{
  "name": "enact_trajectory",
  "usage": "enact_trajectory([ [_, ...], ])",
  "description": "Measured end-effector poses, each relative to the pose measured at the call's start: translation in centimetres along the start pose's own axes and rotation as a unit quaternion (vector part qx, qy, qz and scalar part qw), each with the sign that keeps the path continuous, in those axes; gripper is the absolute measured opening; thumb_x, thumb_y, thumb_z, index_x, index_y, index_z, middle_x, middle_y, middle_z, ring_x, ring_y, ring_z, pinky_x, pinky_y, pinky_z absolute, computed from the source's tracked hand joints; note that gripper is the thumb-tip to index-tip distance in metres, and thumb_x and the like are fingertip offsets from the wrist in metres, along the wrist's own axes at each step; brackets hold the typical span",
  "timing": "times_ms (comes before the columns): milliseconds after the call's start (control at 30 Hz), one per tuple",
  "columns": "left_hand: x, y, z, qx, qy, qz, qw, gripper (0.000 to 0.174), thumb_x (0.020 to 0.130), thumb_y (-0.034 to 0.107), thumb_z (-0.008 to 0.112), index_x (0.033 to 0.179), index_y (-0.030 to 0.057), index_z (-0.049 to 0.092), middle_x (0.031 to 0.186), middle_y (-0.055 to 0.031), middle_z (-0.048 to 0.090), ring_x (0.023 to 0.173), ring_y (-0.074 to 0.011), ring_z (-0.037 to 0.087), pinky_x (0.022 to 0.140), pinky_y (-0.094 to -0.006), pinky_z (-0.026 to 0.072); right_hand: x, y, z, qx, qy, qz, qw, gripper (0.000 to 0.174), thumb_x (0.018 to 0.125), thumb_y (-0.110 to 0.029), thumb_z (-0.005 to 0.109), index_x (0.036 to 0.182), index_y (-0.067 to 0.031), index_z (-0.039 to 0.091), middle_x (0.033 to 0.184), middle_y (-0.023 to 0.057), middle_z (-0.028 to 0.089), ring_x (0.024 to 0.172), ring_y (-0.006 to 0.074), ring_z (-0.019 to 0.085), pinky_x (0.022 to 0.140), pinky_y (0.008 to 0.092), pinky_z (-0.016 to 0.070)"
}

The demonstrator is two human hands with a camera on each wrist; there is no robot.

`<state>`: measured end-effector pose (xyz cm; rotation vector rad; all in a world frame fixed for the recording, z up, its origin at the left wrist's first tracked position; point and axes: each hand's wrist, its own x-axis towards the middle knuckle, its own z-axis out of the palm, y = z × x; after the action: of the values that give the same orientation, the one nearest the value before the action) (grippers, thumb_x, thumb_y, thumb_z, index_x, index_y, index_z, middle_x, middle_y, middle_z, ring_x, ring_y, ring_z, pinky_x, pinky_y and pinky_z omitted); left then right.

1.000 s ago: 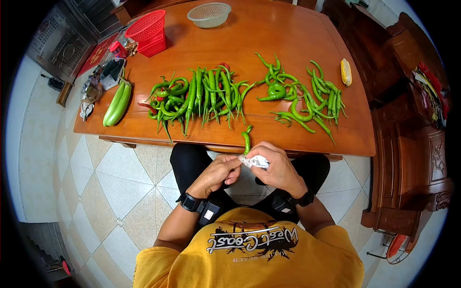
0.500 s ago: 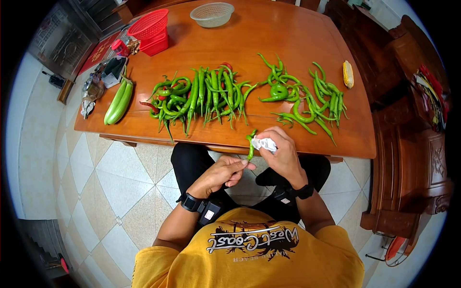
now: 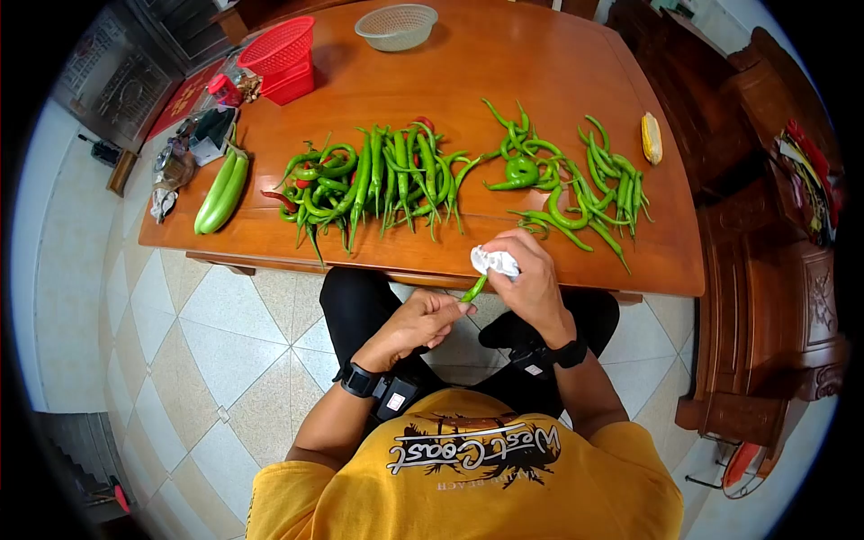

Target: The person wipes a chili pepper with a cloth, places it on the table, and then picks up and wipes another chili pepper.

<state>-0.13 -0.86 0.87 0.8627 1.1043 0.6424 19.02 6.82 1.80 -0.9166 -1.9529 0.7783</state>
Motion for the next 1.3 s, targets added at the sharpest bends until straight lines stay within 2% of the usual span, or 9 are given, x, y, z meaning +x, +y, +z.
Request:
enact_trajectory([
  [133, 0.1, -0.2, -0.2, 0.004, 0.001, 0.000, 1.000, 0.035, 0.101, 0.029, 0.055, 0.109, -0.0032, 0.066, 0.053, 0.0049, 0.041, 0.045, -0.0044, 0.035, 0.044, -0.0209, 0.0272, 0.2, 0.6, -0.1, -0.036, 0.037, -0.008, 0.999, 0.027, 0.072, 0.005, 0.066, 0.098, -0.0002, 0.064, 0.098, 0.0144, 0.062, 0.087, 0.0323, 0.064, 0.077, 0.0349, 0.0508],
  [233, 0.2, -0.4, -0.2, -0.008, 0.005, -0.002, 1.000, 0.035, 0.102, 0.029, 0.054, 0.110, -0.0027, 0.066, 0.054, 0.0046, 0.041, 0.046, -0.0045, 0.036, 0.044, -0.0208, 0.0279, -0.2, -0.2, -0.2, -0.001, 0.015, 0.015, 1.000, 0.026, 0.073, 0.005, 0.066, 0.099, -0.0006, 0.065, 0.097, 0.0148, 0.062, 0.086, 0.0324, 0.064, 0.076, 0.0345, 0.0508],
  [433, 0.6, -0.3, -0.1, -0.034, 0.020, -0.003, 0.999, 0.034, 0.102, 0.027, 0.051, 0.114, -0.0021, 0.063, 0.060, 0.0033, 0.045, 0.050, -0.0052, 0.040, 0.044, -0.0205, 0.0307, -1.9, -1.4, 0.9, 0.039, -0.070, -0.001, 0.997, 0.027, 0.072, 0.006, 0.069, 0.098, -0.0013, 0.065, 0.096, 0.0139, 0.062, 0.086, 0.0308, 0.064, 0.076, 0.0336, 0.0510],
  [600, 0.3, 0.1, -0.2, -0.081, 0.031, -0.028, 0.996, 0.030, 0.101, 0.020, 0.047, 0.114, -0.0031, 0.062, 0.061, 0.0029, 0.046, 0.049, -0.0057, 0.042, 0.044, -0.0200, 0.0331, -0.6, -0.5, 0.3, 0.006, -0.014, 0.008, 1.000, 0.027, 0.072, 0.005, 0.068, 0.098, -0.0002, 0.064, 0.097, 0.0148, 0.062, 0.087, 0.0325, 0.064, 0.077, 0.0359, 0.0510],
  [700, 0.3, 0.1, -0.3, -0.050, 0.034, -0.016, 0.998, 0.031, 0.101, 0.017, 0.045, 0.114, -0.0042, 0.062, 0.060, 0.0031, 0.047, 0.048, -0.0054, 0.042, 0.044, -0.0195, 0.0334, -0.2, 0.1, -0.2, -0.022, 0.003, 0.008, 1.000, 0.026, 0.073, 0.005, 0.067, 0.099, -0.0001, 0.064, 0.098, 0.0148, 0.062, 0.088, 0.0333, 0.064, 0.077, 0.0363, 0.0511],
  [833, 0.0, 0.0, -0.3, -0.021, 0.039, -0.001, 0.999, 0.029, 0.099, 0.015, 0.047, 0.112, -0.0040, 0.064, 0.061, 0.0027, 0.051, 0.049, -0.0044, 0.045, 0.045, -0.0181, 0.0363, 0.0, 1.0, -0.1, -0.054, 0.045, 0.000, 0.998, 0.026, 0.073, 0.005, 0.066, 0.098, 0.0004, 0.064, 0.098, 0.0150, 0.062, 0.089, 0.0337, 0.063, 0.078, 0.0367, 0.0508],
  [1000, 0.1, -0.3, -0.7, 0.003, 0.034, 0.008, 0.999, 0.024, 0.098, 0.012, 0.048, 0.109, -0.0008, 0.065, 0.067, 0.0007, 0.061, 0.052, -0.0042, 0.053, 0.045, -0.0175, 0.0392, -0.5, -0.3, -0.5, -0.025, 0.036, 0.020, 0.999, 0.027, 0.072, 0.005, 0.066, 0.098, -0.0002, 0.064, 0.098, 0.0147, 0.062, 0.088, 0.0323, 0.064, 0.077, 0.0352, 0.0508],
  [1133, 0.4, -0.5, -0.6, -0.009, 0.040, 0.008, 0.999, 0.019, 0.098, 0.017, 0.054, 0.100, 0.0015, 0.065, 0.072, -0.0017, 0.067, 0.053, -0.0039, 0.056, 0.045, -0.0166, 0.0403, -1.1, -1.5, -0.2, -0.004, 0.030, 0.006, 1.000, 0.029, 0.070, 0.006, 0.067, 0.099, -0.0014, 0.065, 0.098, 0.0141, 0.061, 0.086, 0.0311, 0.063, 0.075, 0.0342, 0.0511],
  [1300, 0.5, -0.3, -0.3, -0.006, 0.056, 0.014, 0.998, 0.021, 0.097, 0.024, 0.062, 0.091, 0.0034, 0.063, 0.074, -0.0026, 0.069, 0.055, -0.0042, 0.058, 0.046, -0.0167, 0.0418, -1.5, -1.1, 0.4, 0.010, 0.018, 0.007, 1.000, 0.029, 0.071, 0.006, 0.067, 0.099, -0.0018, 0.065, 0.097, 0.0138, 0.061, 0.086, 0.0306, 0.064, 0.075, 0.0341, 0.0511],
])
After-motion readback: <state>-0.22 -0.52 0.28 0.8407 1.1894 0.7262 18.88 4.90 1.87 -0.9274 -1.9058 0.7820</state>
